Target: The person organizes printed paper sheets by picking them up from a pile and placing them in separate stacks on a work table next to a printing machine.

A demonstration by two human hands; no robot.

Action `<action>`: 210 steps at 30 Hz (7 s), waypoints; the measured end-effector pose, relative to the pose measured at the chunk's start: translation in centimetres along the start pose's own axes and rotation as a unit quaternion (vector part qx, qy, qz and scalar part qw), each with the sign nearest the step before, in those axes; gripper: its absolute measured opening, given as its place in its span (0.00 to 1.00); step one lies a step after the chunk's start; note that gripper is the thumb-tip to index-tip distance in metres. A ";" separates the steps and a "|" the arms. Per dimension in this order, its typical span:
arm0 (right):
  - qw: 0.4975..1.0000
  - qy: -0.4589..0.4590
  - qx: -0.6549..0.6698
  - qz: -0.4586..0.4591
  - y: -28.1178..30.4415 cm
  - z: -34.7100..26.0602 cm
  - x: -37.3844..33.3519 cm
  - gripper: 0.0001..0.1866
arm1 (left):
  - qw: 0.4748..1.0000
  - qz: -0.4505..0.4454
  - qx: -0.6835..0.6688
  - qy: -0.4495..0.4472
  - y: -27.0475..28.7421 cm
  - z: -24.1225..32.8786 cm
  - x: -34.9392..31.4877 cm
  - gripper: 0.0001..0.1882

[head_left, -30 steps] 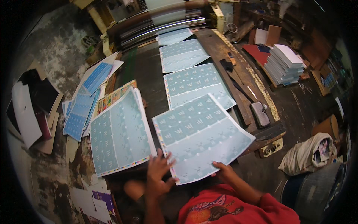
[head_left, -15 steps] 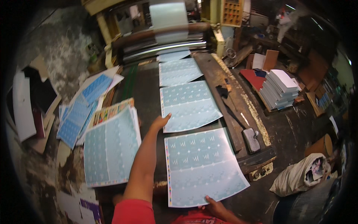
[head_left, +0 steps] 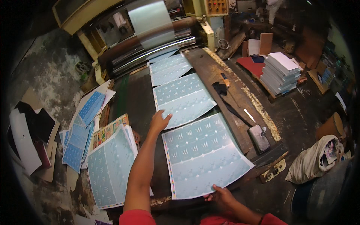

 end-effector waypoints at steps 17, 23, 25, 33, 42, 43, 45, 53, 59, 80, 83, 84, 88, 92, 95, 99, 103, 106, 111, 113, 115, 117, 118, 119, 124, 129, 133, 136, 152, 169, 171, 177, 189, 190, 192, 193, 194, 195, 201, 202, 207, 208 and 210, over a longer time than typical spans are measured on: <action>0.985 0.162 -0.058 0.002 -0.9 -0.4 2.9 0.38 | 0.803 -0.036 -0.145 -0.577 26.5 36.8 -28.2 0.36; 0.985 0.142 -0.095 -0.031 -0.7 -0.5 3.5 0.25 | 0.939 0.055 -0.025 -0.340 29.2 26.6 -28.6 0.43; 0.982 0.124 -0.137 -0.029 -0.4 -0.1 3.8 0.24 | 0.983 0.041 0.049 -0.172 27.2 20.9 -29.3 0.46; 0.860 0.171 -0.225 -0.424 -17.5 -5.9 -9.7 0.26 | 0.985 -0.034 0.163 0.046 17.2 10.7 -38.0 0.41; 0.609 0.442 -0.076 -0.654 -28.7 -9.1 -18.8 0.24 | 0.988 0.101 0.116 -0.002 17.6 9.4 -37.5 0.21; 0.600 0.453 -0.116 -0.649 -28.7 -9.7 -19.0 0.24 | 0.990 0.101 0.096 0.010 17.7 9.2 -37.5 0.21; 0.616 0.428 -0.137 -0.647 -28.1 -9.4 -19.0 0.26 | 0.990 0.121 0.065 0.023 17.9 9.4 -37.3 0.19; 0.825 0.263 -0.286 -0.411 -25.9 -3.8 -8.3 0.16 | 0.886 0.282 -0.112 0.351 17.5 6.8 -37.7 0.30; 0.917 0.042 -0.345 -0.195 -16.6 -0.4 1.3 0.19 | 0.822 0.409 -0.257 0.303 21.4 8.0 -37.4 0.32; 0.998 -0.062 -0.004 -0.015 -5.6 0.5 6.4 0.22 | 0.995 -0.029 0.091 0.044 17.9 9.2 -36.2 0.37; 0.998 -0.049 -0.005 -0.035 -6.6 -2.7 10.1 0.24 | 0.999 0.022 0.008 0.047 18.3 9.1 -36.0 0.28; 0.998 -0.041 -0.004 -0.047 -6.7 -3.8 11.5 0.25 | 0.997 0.043 -0.022 0.062 18.3 9.0 -35.9 0.27; 0.999 -0.018 -0.024 -0.034 -8.3 -6.1 16.1 0.28 | 0.987 0.105 -0.058 0.111 18.5 8.7 -36.4 0.20; 1.000 -0.007 -0.013 -0.025 -8.3 -6.8 20.7 0.31 | 0.984 0.106 -0.037 0.141 18.4 9.0 -37.1 0.19; 1.000 0.010 0.009 -0.005 -7.7 -7.6 22.6 0.32 | 0.982 0.123 -0.041 0.138 18.4 9.5 -36.7 0.21; 0.998 0.046 0.034 -0.015 -7.2 -8.7 23.8 0.31 | 0.757 0.385 -0.465 0.250 18.9 6.8 -37.0 0.24; 0.997 0.073 -0.001 -0.013 -9.0 -7.6 20.6 0.31 | 0.916 0.251 -0.238 0.201 18.9 9.5 -36.5 0.21; 0.981 -0.004 -0.095 -0.169 -12.2 -5.9 12.9 0.30 | 0.971 0.138 -0.184 0.070 18.4 11.9 -36.8 0.13; 0.969 -0.008 -0.221 -0.115 -11.0 -2.2 3.1 0.21 | 0.991 -0.060 -0.091 -0.071 17.3 15.8 -37.7 0.18; 0.973 -0.024 -0.184 -0.133 -7.0 -0.6 2.2 0.17 | 0.990 -0.099 0.010 -0.100 17.3 16.0 -36.6 0.36; 0.992 -0.032 -0.110 -0.060 -4.1 1.7 0.3 0.18 | 0.998 -0.024 0.052 -0.035 18.5 13.5 -34.9 0.45; 0.995 -0.040 -0.090 -0.030 -2.0 3.1 -0.7 0.20 | 0.991 -0.015 0.132 0.021 19.2 11.7 -34.6 0.56; 0.995 -0.042 -0.086 -0.024 -1.5 3.5 -0.9 0.22 | 0.989 -0.025 0.144 0.020 18.9 11.4 -34.9 0.55; 0.996 -0.044 -0.081 -0.018 -1.0 3.6 -1.0 0.24 | 0.987 -0.035 0.157 0.020 18.3 11.1 -35.5 0.54; 0.997 -0.042 -0.057 -0.002 -1.6 1.7 2.1 0.28 | 0.997 -0.002 0.069 0.024 18.1 9.3 -36.6 0.36; 0.999 0.028 -0.033 0.007 -2.9 -0.6 5.2 0.27 | 0.896 0.239 -0.311 0.208 18.9 5.9 -37.4 0.21; 0.999 0.034 -0.019 0.015 -2.0 -0.3 5.6 0.27 | 0.893 0.249 -0.306 0.216 19.5 7.5 -37.6 0.20; 0.999 0.001 -0.007 0.048 -4.4 -0.1 2.3 0.28 | 0.959 0.164 -0.209 0.101 19.8 12.5 -37.6 0.16; 0.980 -0.010 -0.081 -0.183 -0.3 1.1 -5.3 0.32 | 0.884 -0.075 -0.461 0.026 13.6 17.0 -37.5 0.21; 0.993 0.020 -0.118 -0.019 1.3 5.0 -2.0 0.27 | 0.865 -0.101 -0.490 0.027 12.9 18.8 -38.2 0.24; 0.994 0.041 -0.102 -0.005 1.1 4.5 -1.5 0.27 | 0.872 -0.104 -0.478 0.021 13.1 19.1 -38.2 0.24; 0.994 0.082 -0.069 0.023 0.7 3.2 -0.8 0.27 | 0.874 -0.107 -0.473 0.000 13.3 19.6 -38.0 0.23; 0.998 0.046 0.032 -0.005 0.2 3.2 -2.3 0.26 | 0.881 -0.065 -0.468 0.025 9.7 16.6 -36.4 0.24; 0.998 0.050 -0.003 -0.045 0.8 2.9 -2.5 0.27 | 0.879 -0.060 -0.472 0.025 9.2 16.4 -36.0 0.24; 0.987 0.051 -0.075 -0.131 1.5 3.4 -2.4 0.28 | 0.875 -0.064 -0.479 0.026 8.6 15.9 -35.8 0.22; 0.988 0.038 -0.096 -0.118 -0.1 2.8 -3.5 0.27 | 0.874 -0.065 -0.481 0.029 8.4 15.6 -35.8 0.21; 0.987 0.032 -0.085 -0.131 -0.4 2.6 -4.0 0.26 | 0.878 -0.072 -0.473 0.024 8.1 15.5 -35.8 0.20; 0.987 0.026 -0.074 -0.143 -0.6 2.5 -4.3 0.25 | 0.881 -0.078 -0.466 0.018 8.0 15.5 -35.8 0.20; 0.997 -0.030 -0.019 -0.061 0.7 3.2 -3.4 0.22 | 0.903 -0.095 -0.419 0.021 7.8 14.8 -36.1 0.18; 0.998 -0.028 -0.034 -0.049 1.1 3.5 -3.3 0.22 | 0.907 -0.084 -0.411 0.030 7.6 14.5 -35.7 0.17; 0.998 -0.023 -0.066 0.000 2.4 4.9 -5.4 0.22 | 0.957 0.022 -0.244 0.155 4.3 12.0 -27.0 0.31; 0.997 -0.023 -0.077 0.005 2.1 5.0 -6.3 0.22 | 0.957 0.026 -0.215 0.193 2.9 10.9 -25.0 0.35; 0.992 -0.096 -0.068 0.033 2.3 6.4 -7.6 0.23 | 0.950 0.029 -0.141 0.277 1.3 8.3 -21.3 0.41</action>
Point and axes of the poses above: each hand's wrist, its own x-axis towards the middle knuckle, its own y-axis out of the back of the hand, z = x × y, the point moved 5 cm from there along x, towards the middle knuckle, and after that the axes turned 4 degrees about -y, right-handed, at the moved point
